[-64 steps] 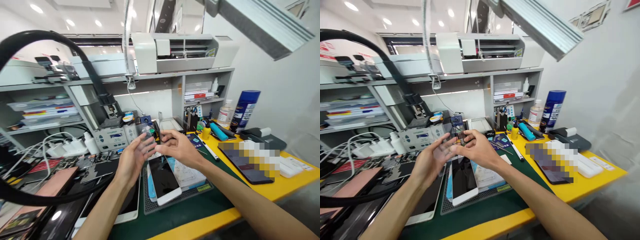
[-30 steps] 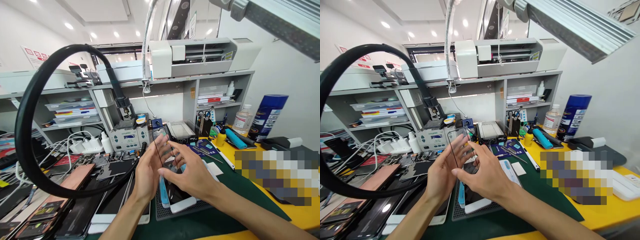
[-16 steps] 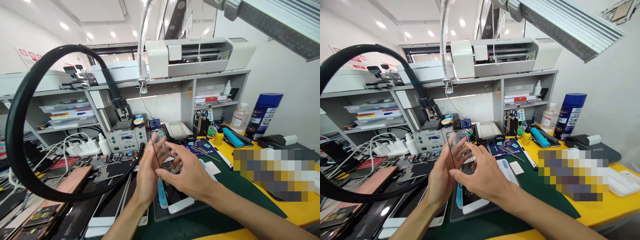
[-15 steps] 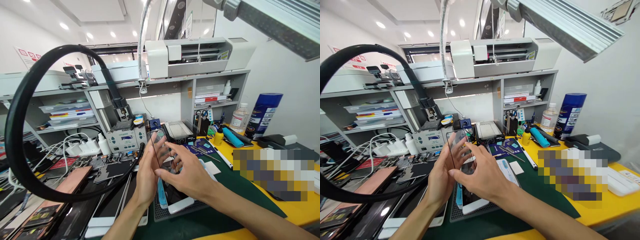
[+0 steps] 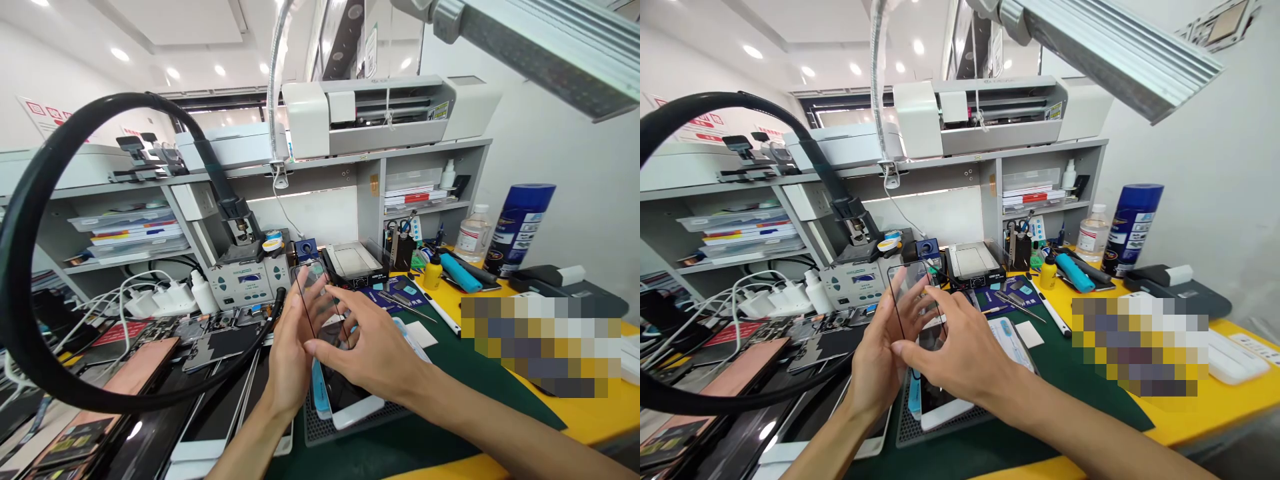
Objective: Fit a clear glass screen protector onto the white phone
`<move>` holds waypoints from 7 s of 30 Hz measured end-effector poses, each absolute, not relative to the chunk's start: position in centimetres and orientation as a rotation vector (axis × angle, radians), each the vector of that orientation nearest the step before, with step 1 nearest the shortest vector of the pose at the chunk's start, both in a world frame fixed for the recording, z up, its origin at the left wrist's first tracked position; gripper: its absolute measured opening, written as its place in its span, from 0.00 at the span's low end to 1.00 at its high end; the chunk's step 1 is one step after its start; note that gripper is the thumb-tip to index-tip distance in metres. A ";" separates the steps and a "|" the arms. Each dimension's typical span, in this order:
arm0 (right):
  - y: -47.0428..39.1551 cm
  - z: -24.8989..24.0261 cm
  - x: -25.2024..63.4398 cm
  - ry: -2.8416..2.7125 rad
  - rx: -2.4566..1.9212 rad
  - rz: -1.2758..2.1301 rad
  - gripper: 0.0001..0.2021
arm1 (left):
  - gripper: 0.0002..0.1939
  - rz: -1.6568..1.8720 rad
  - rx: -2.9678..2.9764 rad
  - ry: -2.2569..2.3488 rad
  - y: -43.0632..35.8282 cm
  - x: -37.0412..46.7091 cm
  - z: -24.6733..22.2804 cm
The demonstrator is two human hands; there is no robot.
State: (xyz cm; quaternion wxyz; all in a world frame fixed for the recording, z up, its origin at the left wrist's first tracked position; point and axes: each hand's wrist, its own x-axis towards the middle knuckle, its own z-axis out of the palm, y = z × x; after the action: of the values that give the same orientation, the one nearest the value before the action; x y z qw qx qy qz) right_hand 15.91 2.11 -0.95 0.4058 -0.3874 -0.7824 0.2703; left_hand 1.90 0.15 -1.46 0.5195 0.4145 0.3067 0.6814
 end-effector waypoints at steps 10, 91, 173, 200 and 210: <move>1.9 -0.8 16.2 -1.999 -1.038 0.645 0.42 | 0.26 1.635 1.017 0.705 0.0 2.0 -1.8; 3.4 0.7 16.6 -1.669 -0.848 1.587 0.20 | 0.12 1.511 0.873 0.926 0.2 0.6 0.2; 3.1 0.5 15.9 -1.858 -0.962 1.574 0.12 | 0.02 2.061 0.378 0.963 2.3 -3.0 1.0; 3.4 -0.3 15.9 -1.343 -0.789 1.380 0.15 | 0.15 1.560 0.826 0.795 0.7 2.5 -1.7; 3.4 -0.6 15.5 -1.304 -0.780 1.351 0.13 | 0.14 1.595 0.841 0.821 0.7 2.4 -1.8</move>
State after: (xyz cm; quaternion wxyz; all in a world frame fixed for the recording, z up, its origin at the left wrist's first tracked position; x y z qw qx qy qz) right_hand 15.51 3.37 -0.58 0.5263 -0.3262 -0.5452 0.5651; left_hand 2.42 0.69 -1.76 0.5483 0.3551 0.3465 0.6732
